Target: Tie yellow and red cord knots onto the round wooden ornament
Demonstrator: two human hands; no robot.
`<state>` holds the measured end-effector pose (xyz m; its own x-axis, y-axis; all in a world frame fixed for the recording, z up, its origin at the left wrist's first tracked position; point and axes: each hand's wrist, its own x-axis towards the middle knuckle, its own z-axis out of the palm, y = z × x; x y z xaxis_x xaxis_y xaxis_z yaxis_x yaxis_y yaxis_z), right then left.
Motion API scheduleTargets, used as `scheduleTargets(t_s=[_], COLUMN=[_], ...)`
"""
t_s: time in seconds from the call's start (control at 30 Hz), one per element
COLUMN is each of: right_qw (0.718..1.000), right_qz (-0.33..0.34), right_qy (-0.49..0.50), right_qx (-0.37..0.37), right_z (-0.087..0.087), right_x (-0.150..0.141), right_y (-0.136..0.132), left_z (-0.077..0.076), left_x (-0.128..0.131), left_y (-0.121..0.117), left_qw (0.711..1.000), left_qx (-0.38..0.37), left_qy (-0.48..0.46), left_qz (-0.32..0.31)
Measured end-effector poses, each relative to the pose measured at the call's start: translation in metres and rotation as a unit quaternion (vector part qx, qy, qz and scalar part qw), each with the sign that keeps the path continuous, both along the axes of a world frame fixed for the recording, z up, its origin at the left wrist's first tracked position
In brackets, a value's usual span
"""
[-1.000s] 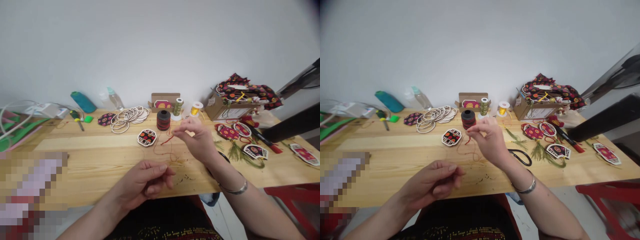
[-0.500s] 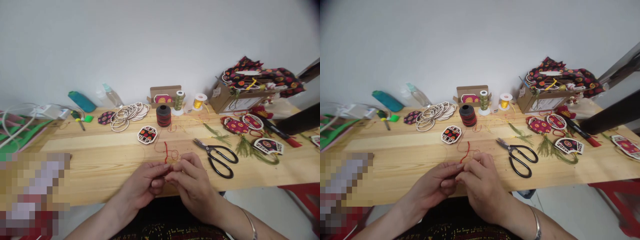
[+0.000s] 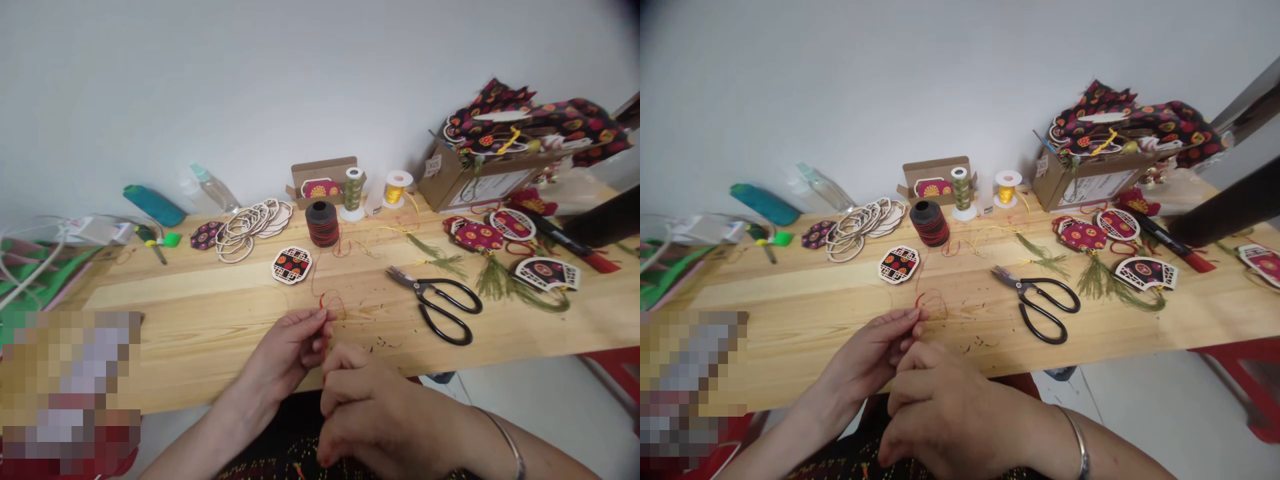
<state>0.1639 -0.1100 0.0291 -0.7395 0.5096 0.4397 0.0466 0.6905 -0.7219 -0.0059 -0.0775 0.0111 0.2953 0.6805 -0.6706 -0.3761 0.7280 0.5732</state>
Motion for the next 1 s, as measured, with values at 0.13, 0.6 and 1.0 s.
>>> scheduleTargets(t_s=[0.13, 0.6, 1.0], right_qw=[0.999, 0.992, 0.963], right_qz=[0.051, 0.125, -0.17], right_qy=[0.01, -0.018, 0.102], right_qx=[-0.005, 0.005, -0.184], right_z=[-0.005, -0.008, -0.004], right_x=[-0.002, -0.007, 0.017], right_y=[0.004, 0.005, 0.029], left_z=[-0.001, 0.013, 0.019], left_x=[0.0, 0.002, 0.001], left_y=[-0.002, -0.001, -0.004], left_qw=[1.0, 0.998, 0.999], left_qx=[0.029, 0.004, 0.052], left_qy=[-0.006, -0.057, 0.011], left_qz=[-0.002, -0.001, 0.005])
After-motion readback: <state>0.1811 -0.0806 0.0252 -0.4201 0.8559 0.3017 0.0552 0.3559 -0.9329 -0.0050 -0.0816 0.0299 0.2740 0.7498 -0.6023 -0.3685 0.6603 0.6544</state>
